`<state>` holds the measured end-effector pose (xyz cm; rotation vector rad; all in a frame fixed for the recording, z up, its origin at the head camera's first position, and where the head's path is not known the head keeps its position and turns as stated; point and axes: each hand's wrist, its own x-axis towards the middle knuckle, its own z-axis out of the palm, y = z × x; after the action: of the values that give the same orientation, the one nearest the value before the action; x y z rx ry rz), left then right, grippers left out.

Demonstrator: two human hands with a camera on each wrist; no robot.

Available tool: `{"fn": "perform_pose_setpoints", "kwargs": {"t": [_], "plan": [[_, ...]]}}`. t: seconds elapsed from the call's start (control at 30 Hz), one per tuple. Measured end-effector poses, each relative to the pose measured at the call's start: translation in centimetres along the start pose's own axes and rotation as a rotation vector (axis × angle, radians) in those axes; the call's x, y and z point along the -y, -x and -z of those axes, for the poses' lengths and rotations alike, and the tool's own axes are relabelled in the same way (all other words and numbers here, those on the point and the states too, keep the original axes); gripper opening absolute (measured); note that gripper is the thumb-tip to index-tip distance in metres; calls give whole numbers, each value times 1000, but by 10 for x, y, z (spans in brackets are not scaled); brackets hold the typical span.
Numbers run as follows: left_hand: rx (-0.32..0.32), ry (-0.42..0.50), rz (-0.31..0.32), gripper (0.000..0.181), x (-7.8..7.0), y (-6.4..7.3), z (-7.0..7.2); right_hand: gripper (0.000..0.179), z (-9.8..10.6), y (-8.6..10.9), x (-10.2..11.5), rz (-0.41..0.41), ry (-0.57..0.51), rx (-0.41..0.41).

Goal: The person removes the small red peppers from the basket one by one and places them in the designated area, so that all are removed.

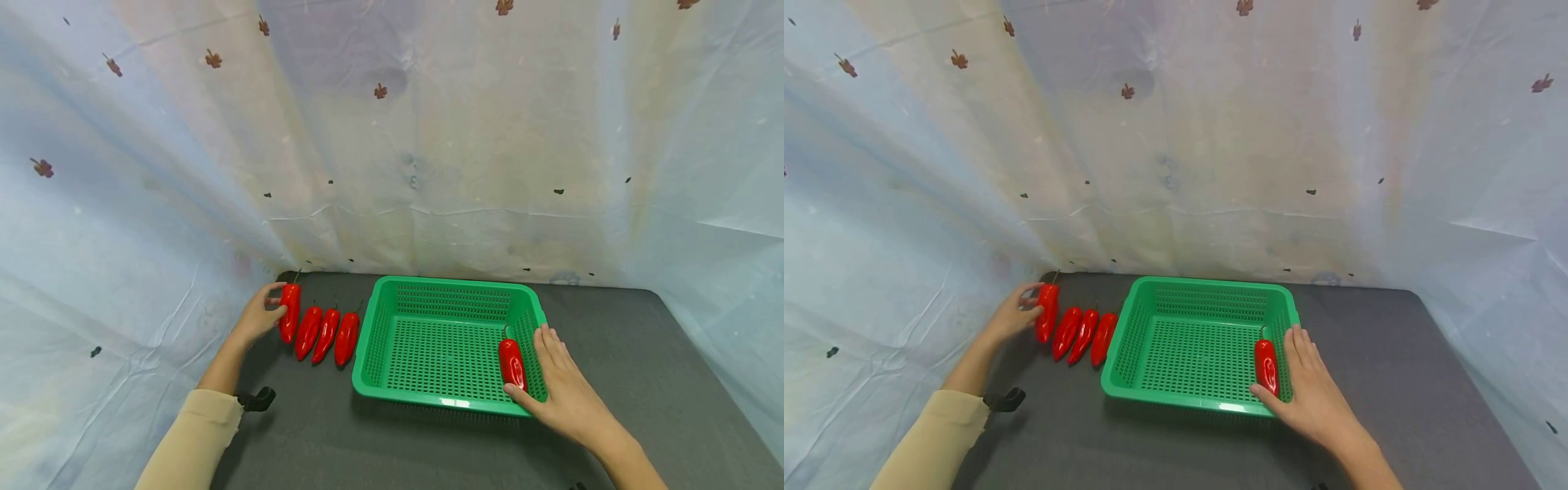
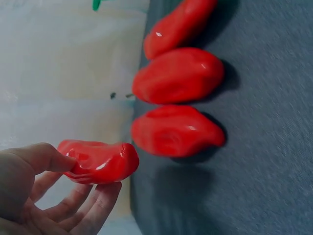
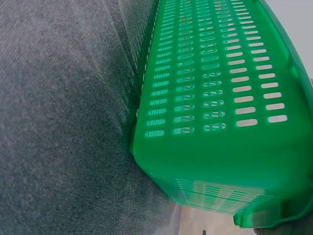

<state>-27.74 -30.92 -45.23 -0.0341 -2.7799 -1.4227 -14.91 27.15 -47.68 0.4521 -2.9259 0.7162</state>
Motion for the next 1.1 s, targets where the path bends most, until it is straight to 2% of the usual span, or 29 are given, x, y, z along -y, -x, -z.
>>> {"fn": "perform_pose_setpoints", "kwargs": {"t": [0.23, 0.43, 0.9, 1.1], "plan": [[25, -65, 42, 58, 18, -2, 0, 116, 0, 0, 0, 2, 6, -1], [70, -46, 61, 56, 32, -8, -4, 116, 0, 0, 0, -1, -2, -1], [133, -88, 59, 54, 43, -18, -8, 117, -1, -1, 1, -17, -10, 6], [123, -139, 52, 50, 46, -22, -11, 117, -1, 0, 0, -18, -9, 3]]}}
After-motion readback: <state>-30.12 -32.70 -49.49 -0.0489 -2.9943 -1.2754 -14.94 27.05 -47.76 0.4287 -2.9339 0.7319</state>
